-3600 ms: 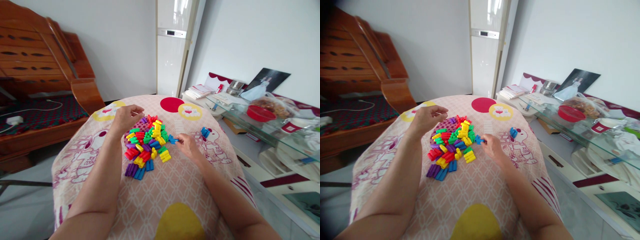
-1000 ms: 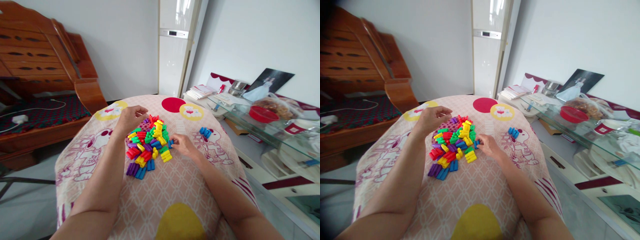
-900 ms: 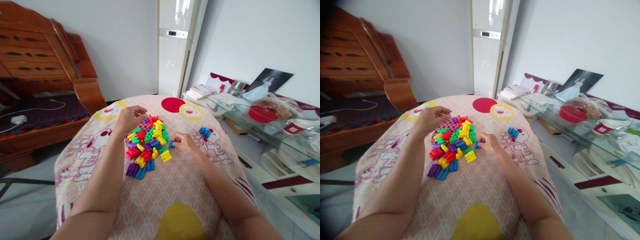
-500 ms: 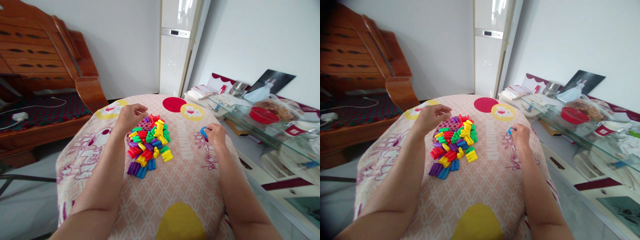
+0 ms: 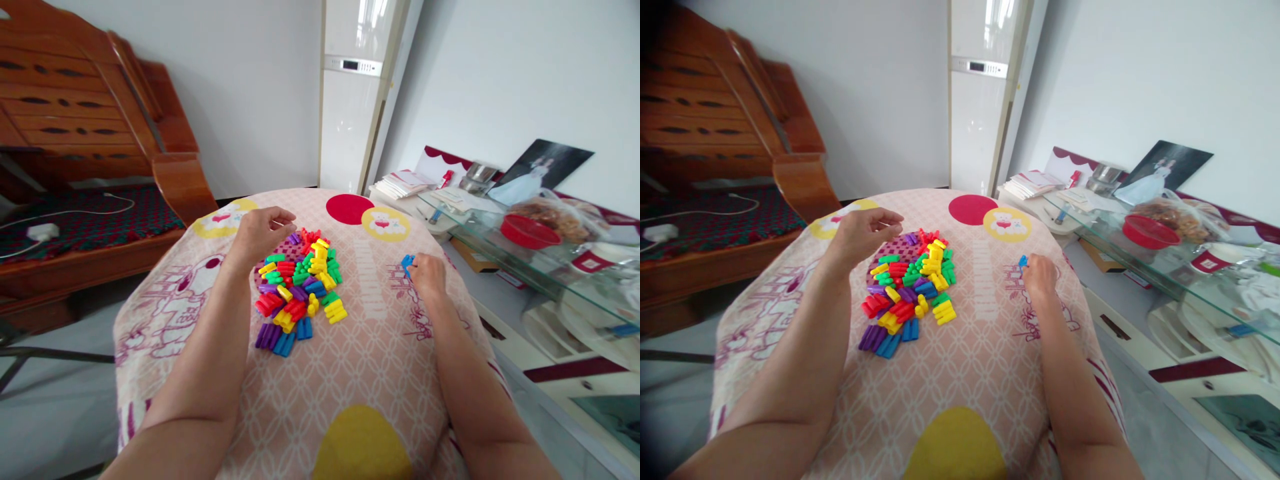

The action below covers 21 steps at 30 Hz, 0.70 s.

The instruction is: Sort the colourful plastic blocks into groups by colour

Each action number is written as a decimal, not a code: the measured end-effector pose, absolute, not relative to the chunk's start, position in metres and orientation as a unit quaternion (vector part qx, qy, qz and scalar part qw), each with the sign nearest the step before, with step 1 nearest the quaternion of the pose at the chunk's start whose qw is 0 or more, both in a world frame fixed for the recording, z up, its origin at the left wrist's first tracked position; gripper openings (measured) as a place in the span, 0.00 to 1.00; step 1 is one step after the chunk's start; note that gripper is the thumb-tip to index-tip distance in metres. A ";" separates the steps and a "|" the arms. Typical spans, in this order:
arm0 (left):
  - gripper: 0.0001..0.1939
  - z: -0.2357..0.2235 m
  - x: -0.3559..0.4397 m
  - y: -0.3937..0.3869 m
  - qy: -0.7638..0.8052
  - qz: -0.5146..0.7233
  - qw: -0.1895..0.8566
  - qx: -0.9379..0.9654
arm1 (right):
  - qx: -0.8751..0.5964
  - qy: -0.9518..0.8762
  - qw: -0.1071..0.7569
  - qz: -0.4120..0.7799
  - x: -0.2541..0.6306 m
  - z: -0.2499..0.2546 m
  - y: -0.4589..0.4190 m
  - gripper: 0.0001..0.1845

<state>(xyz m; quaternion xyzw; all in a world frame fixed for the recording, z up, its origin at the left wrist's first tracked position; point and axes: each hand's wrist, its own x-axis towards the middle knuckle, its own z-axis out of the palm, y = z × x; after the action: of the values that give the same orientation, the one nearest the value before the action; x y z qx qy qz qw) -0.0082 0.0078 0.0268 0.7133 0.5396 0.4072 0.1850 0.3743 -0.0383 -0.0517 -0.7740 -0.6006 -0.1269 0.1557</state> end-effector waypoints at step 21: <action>0.20 0.026 -0.007 0.008 0.524 0.406 0.164 0.731 | -0.360 -0.913 0.188 -0.041 0.210 -0.073 -0.083 0.14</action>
<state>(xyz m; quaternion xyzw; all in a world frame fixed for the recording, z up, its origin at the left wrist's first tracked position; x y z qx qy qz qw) -0.0073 0.0080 0.0260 0.7309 0.5238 0.4057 0.1637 0.2103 -0.0833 -0.0725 -0.3598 -0.9129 -0.0414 0.1882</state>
